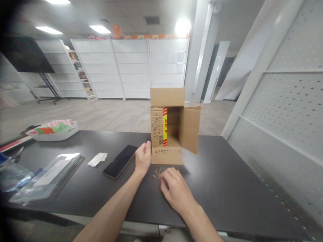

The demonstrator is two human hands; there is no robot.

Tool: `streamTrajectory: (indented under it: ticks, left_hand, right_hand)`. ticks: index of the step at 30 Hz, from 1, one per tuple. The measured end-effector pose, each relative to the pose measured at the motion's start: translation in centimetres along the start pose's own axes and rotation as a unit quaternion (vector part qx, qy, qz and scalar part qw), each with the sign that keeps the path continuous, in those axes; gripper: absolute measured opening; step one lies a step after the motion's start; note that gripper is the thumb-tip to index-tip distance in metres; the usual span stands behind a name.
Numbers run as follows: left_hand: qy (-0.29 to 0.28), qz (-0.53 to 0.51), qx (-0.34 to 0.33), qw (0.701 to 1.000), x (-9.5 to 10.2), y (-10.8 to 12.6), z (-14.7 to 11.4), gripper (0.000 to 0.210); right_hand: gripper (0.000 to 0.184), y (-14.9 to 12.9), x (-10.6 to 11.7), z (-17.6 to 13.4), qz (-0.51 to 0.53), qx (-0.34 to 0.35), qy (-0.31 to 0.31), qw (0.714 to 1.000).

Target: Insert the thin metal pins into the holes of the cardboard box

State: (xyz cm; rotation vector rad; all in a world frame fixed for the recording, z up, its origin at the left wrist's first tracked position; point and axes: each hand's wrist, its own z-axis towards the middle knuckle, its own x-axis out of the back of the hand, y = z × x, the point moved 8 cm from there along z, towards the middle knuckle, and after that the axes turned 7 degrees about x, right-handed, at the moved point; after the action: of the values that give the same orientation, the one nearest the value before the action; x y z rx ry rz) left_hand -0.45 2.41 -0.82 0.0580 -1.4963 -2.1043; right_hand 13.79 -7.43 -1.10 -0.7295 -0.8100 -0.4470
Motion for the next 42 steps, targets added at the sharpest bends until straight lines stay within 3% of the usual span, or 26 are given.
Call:
streamTrajectory:
  ticks: [34,42]
  left_hand:
    - [0.005,0.004,0.001,1.000,0.1,0.0,0.0,0.044]
    - [0.002,0.003,0.009,1.000,0.1,0.1,0.0,0.045]
  right_hand:
    - [0.013,0.0,-0.5,0.0,-0.003,-0.016,-0.034,0.999]
    - [0.010,0.8,0.4,0.0,0.024,-0.056,0.015,0.998]
